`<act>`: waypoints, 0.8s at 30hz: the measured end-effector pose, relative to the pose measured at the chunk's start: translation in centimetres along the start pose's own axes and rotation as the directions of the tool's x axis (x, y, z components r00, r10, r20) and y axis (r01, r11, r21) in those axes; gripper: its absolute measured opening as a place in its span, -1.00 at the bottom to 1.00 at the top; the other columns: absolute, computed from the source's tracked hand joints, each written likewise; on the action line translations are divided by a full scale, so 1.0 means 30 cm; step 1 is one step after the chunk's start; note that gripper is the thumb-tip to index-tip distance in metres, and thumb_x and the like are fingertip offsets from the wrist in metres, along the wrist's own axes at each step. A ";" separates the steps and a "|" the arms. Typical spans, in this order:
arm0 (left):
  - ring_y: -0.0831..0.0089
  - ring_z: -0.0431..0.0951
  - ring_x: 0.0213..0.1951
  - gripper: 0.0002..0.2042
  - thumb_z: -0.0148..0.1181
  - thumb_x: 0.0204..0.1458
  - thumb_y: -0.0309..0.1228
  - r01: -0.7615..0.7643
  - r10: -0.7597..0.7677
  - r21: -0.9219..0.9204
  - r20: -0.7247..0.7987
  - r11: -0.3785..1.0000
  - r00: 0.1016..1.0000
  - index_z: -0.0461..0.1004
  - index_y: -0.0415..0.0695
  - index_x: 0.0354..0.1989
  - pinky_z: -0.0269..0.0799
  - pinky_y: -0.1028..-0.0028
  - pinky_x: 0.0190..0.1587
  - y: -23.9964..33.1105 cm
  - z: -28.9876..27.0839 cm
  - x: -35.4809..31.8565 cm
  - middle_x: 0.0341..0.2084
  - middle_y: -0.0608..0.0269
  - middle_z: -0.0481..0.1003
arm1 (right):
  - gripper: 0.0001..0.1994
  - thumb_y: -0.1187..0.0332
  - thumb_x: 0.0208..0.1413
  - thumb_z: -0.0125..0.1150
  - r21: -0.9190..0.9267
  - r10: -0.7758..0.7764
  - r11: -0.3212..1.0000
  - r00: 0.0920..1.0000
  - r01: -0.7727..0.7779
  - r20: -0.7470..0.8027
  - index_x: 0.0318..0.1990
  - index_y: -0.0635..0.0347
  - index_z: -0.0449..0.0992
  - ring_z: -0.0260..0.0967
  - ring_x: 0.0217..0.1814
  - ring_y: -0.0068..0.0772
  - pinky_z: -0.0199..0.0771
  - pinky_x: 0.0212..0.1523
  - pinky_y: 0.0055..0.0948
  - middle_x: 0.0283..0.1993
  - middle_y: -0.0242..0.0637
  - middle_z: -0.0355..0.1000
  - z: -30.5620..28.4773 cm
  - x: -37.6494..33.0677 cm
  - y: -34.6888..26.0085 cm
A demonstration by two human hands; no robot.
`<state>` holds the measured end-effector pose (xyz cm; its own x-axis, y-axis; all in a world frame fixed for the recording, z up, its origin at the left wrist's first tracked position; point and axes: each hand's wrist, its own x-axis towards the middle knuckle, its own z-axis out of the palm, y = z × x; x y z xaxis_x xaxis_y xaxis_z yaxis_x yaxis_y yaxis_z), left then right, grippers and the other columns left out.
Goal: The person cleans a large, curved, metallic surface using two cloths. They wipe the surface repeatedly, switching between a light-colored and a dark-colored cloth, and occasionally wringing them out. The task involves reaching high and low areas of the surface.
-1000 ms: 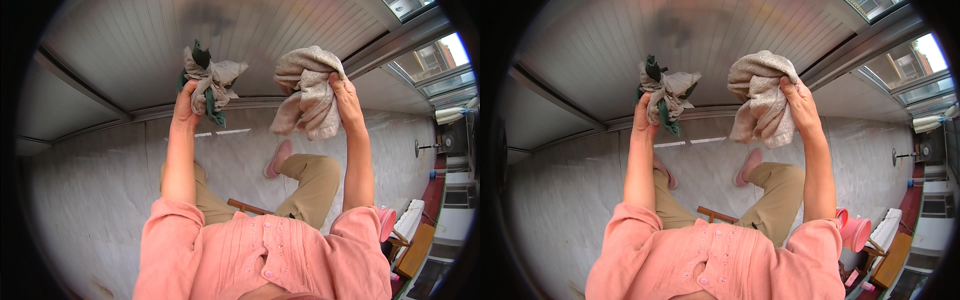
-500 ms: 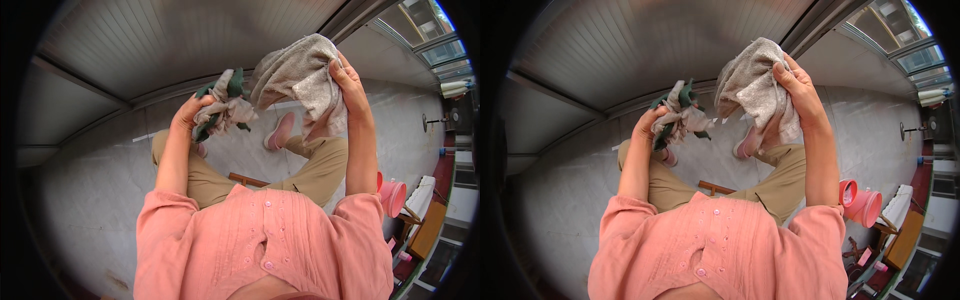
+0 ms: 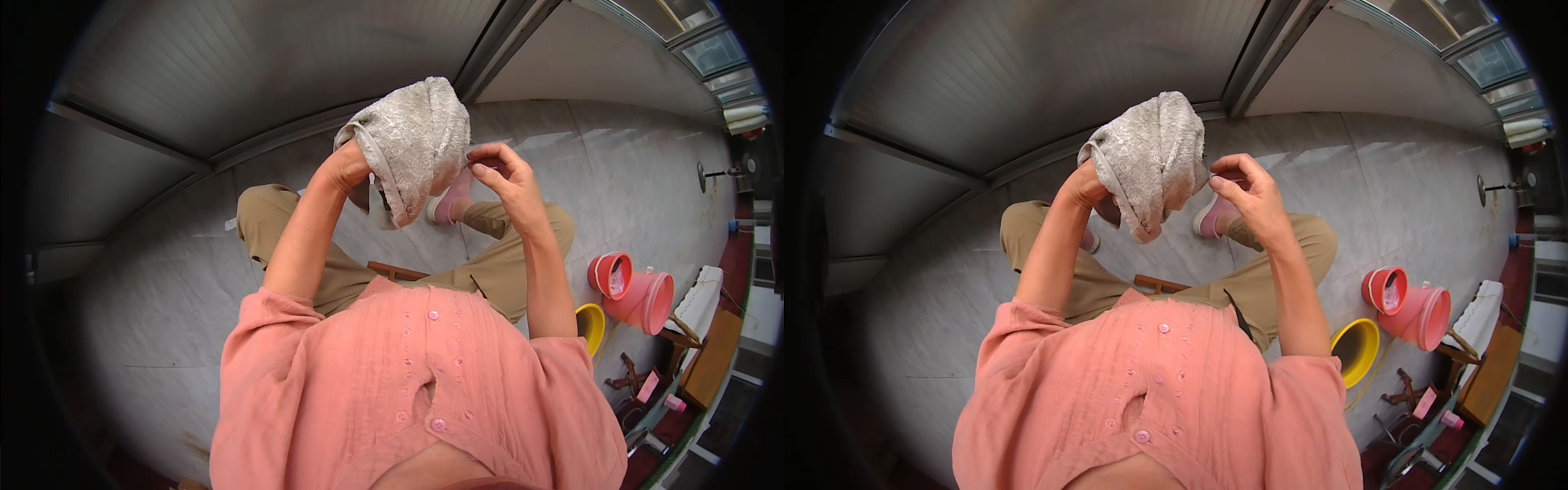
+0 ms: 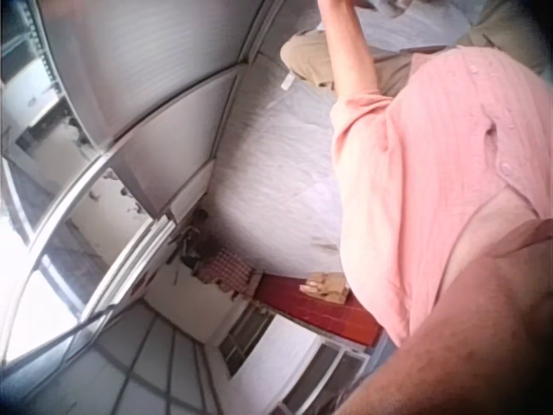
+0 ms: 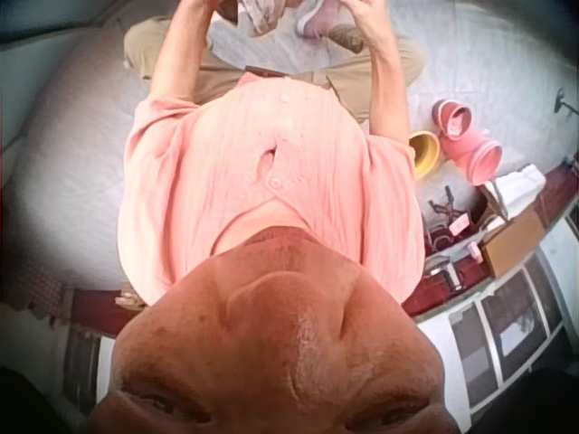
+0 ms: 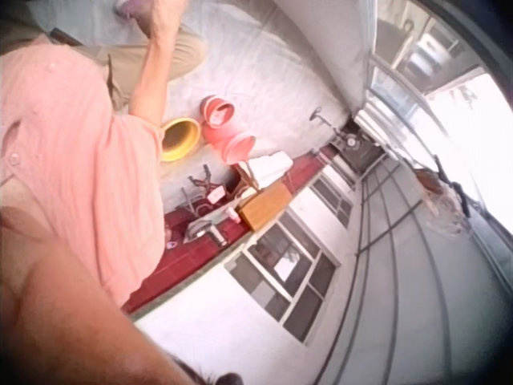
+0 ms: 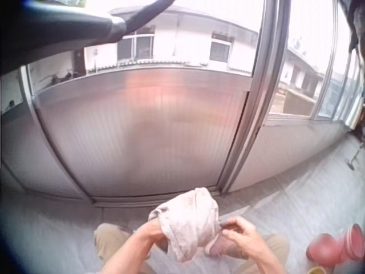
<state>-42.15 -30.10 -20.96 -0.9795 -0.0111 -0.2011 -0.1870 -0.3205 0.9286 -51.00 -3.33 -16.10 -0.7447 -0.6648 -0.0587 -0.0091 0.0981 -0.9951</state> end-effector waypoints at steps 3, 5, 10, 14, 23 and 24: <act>0.45 0.51 0.01 -0.54 0.33 0.08 -0.33 -0.027 0.052 0.652 -0.020 0.758 0.998 0.48 -0.20 0.16 0.45 0.40 0.11 0.159 0.131 -0.048 0.01 0.17 0.55 | -0.75 0.43 0.16 0.25 0.244 0.066 0.966 0.995 -0.081 0.069 -0.02 0.28 0.51 0.42 -0.10 -0.53 0.42 -0.05 -0.49 -0.12 -0.37 0.48 0.073 0.038 -0.004; 0.33 0.36 0.23 -0.45 0.25 0.12 -0.23 0.078 -0.064 0.817 -0.051 0.572 0.997 0.36 -0.13 0.28 0.23 0.37 0.31 0.178 0.138 -0.053 0.22 0.14 0.40 | -0.79 0.42 0.15 0.26 0.186 0.144 0.966 0.972 -0.179 0.187 -0.08 0.25 0.56 0.37 -0.23 -0.62 0.34 -0.22 -0.59 -0.25 -0.43 0.49 0.067 0.053 0.015; 0.20 0.16 0.40 -0.40 0.12 0.18 -0.10 0.015 0.079 0.998 -0.020 0.067 0.997 0.24 -0.02 0.38 0.03 0.32 0.42 0.229 0.146 -0.105 0.38 0.18 0.22 | -0.85 0.41 0.11 0.31 0.270 0.197 0.925 0.945 -0.268 0.262 -0.18 0.22 0.59 0.32 -0.31 -0.70 0.29 -0.25 -0.64 -0.36 -0.48 0.48 0.033 0.042 0.023; 0.18 0.22 0.36 -0.27 0.39 -0.05 -0.13 0.113 0.046 0.963 -0.128 0.246 0.991 0.31 -0.09 0.33 0.10 0.33 0.39 0.251 0.161 -0.104 0.33 0.09 0.28 | -0.76 0.35 0.14 0.34 0.345 0.105 0.930 0.991 -0.129 0.087 -0.07 0.22 0.58 0.38 -0.24 -0.66 0.37 -0.13 -0.56 -0.25 -0.47 0.52 0.102 0.072 0.020; 0.19 0.28 0.32 -0.41 0.25 0.11 -0.12 -0.034 0.000 0.858 0.040 0.513 0.999 0.39 -0.17 0.26 0.14 0.39 0.35 0.253 0.090 -0.122 0.31 0.04 0.32 | -0.68 0.23 0.29 0.21 0.345 0.171 0.914 0.973 -0.215 0.154 0.06 0.24 0.52 0.44 -0.01 -0.59 0.45 0.06 -0.46 -0.04 -0.37 0.54 0.065 0.184 0.082; 0.19 0.28 0.32 -0.42 0.25 0.11 -0.13 -0.010 0.005 0.861 0.009 0.509 1.000 0.39 -0.17 0.26 0.14 0.38 0.35 0.262 0.090 -0.122 0.31 0.04 0.33 | -0.72 0.23 0.27 0.22 0.369 0.256 0.869 0.938 -0.330 0.236 -0.01 0.23 0.56 0.44 -0.02 -0.60 0.45 0.03 -0.49 -0.11 -0.42 0.55 0.039 0.181 0.116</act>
<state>-40.24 -30.02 -12.10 -0.9810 -0.0040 -0.1938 -0.1494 0.6523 0.7431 -54.30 -7.47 -19.99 -0.5431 -0.7728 -0.3282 0.4842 0.0311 -0.8744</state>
